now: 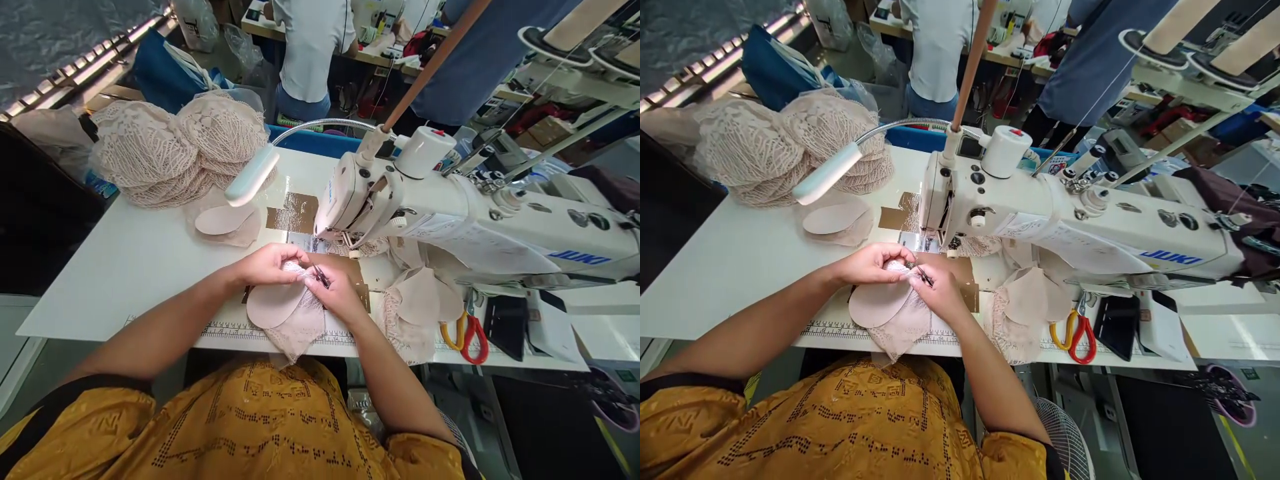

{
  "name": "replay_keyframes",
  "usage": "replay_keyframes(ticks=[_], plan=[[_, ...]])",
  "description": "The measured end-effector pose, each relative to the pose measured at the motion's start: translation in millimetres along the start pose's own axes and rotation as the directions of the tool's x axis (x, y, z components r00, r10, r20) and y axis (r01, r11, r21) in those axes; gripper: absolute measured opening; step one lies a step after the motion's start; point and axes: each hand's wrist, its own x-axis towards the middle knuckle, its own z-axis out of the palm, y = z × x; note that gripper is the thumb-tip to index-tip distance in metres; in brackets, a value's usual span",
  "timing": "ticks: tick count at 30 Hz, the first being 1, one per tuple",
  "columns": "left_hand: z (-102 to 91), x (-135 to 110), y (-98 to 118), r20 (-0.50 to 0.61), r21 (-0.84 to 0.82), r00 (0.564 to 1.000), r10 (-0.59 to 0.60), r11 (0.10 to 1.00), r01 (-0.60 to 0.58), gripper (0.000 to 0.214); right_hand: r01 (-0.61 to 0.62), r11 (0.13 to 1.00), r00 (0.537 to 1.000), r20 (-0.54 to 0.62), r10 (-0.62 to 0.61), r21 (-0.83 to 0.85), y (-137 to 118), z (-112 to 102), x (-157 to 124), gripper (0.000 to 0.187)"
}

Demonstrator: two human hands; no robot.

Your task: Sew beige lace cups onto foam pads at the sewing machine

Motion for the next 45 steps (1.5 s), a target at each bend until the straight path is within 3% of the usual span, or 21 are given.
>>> replay_keyframes(ticks=[3, 7, 12, 18, 21, 25, 29, 38, 45], plan=[[0.1, 0.3, 1.9, -0.005, -0.023, 0.998, -0.061, 0.998, 0.060, 0.034, 0.014, 0.999, 1.000, -0.026, -0.013, 0.043, -1.5, -0.2, -2.2, 0.020], [-0.2, -1.1, 5.6, 0.075, -0.110, 0.982, -0.171, 0.978, 0.178, 0.032, 0.021, 0.997, 0.998, -0.069, -0.016, 0.075, -0.4, -1.0, -4.3, 0.023], [0.2, -3.5, 10.5, 0.144, -0.183, 0.962, -0.233, 0.949, 0.257, 0.029, -0.014, 0.986, 0.999, -0.033, 0.019, 0.168, 6.0, -7.0, -7.3, 0.045], [0.0, -7.2, 6.2, 0.110, -0.277, 0.951, -0.290, 0.910, 0.309, 0.031, -0.070, 0.985, 0.997, 0.018, 0.068, 0.155, 7.3, -17.1, -7.8, 0.044], [0.2, -8.2, 5.0, 0.079, -0.302, 0.942, -0.327, 0.892, 0.335, 0.031, -0.101, 0.966, 0.994, 0.061, 0.089, 0.238, 6.2, -16.8, -7.1, 0.042], [2.0, -7.1, 7.9, 0.067, -0.281, 0.944, -0.322, 0.902, 0.328, 0.032, -0.122, 0.949, 0.989, 0.119, 0.091, 0.290, 4.8, -13.9, -6.1, 0.033], [5.0, -4.0, 10.8, 0.078, -0.237, 0.955, -0.286, 0.925, 0.296, 0.030, -0.081, 0.959, 0.994, 0.095, 0.057, 0.270, 3.1, -10.8, -5.4, 0.024], [5.4, -1.9, 7.7, 0.114, -0.218, 0.970, -0.216, 0.947, 0.237, 0.027, -0.021, 0.975, 1.000, 0.022, 0.017, 0.220, 3.5, -7.6, -3.3, 0.018], [6.2, -2.5, 7.0, 0.111, -0.224, 0.966, -0.232, 0.941, 0.252, 0.032, -0.015, 0.976, 0.995, 0.095, -0.006, 0.219, 3.6, -13.0, -3.7, 0.020]])
